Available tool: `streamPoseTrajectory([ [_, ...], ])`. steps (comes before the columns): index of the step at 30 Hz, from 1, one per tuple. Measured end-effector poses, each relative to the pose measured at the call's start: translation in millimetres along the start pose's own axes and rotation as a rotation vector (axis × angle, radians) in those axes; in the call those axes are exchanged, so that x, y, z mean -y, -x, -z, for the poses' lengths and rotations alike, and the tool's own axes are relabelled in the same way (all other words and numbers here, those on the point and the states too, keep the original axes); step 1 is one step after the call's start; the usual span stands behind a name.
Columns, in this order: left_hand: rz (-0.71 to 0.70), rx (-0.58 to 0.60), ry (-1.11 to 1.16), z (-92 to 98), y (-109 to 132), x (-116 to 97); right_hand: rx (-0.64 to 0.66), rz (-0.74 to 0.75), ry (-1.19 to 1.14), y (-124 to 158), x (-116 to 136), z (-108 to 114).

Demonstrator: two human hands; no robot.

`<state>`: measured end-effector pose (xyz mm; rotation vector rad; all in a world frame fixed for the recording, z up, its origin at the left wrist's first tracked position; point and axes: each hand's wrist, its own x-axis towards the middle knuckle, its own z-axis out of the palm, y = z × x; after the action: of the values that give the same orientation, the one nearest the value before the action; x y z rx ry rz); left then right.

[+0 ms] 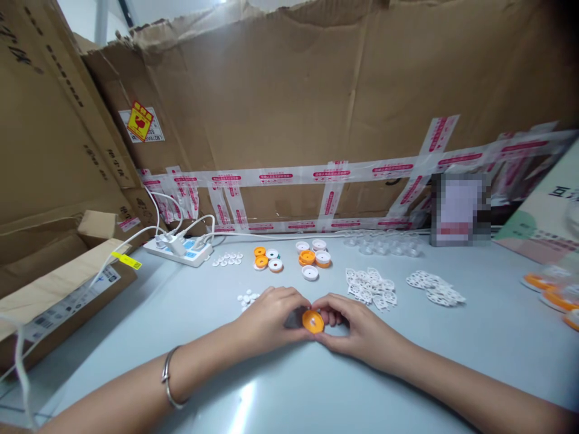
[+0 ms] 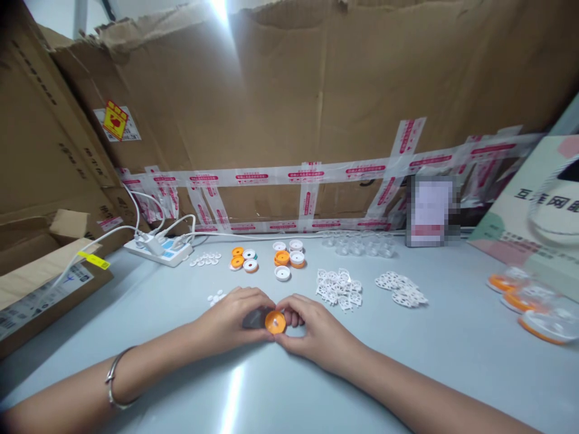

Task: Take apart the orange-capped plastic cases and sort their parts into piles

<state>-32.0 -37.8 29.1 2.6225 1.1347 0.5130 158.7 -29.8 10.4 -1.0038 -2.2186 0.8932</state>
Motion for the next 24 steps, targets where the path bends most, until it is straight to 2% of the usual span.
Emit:
streamPoseTrajectory([
  [10, -0.007, -0.071, 0.056, -4.7, 0, -3, 0.002, -0.010, -0.067, 3, -5, -1],
  [16, 0.093, -0.123, 0.207, 11.5, 0, -1, 0.038, -0.044, -0.090, 4, -6, 1],
  [20, 0.229, -0.287, 0.273, 31.2, -7, 19, 0.055, -0.071, -0.091, 5, -5, 3],
  [22, 0.311, -0.370, 0.205, 38.4, -10, 35, 0.055, -0.077, -0.085, 4, -4, 4],
  [24, 0.391, -0.400, 0.105, 41.9, -12, 52, 0.055, -0.082, -0.081, 4, -2, 5],
])
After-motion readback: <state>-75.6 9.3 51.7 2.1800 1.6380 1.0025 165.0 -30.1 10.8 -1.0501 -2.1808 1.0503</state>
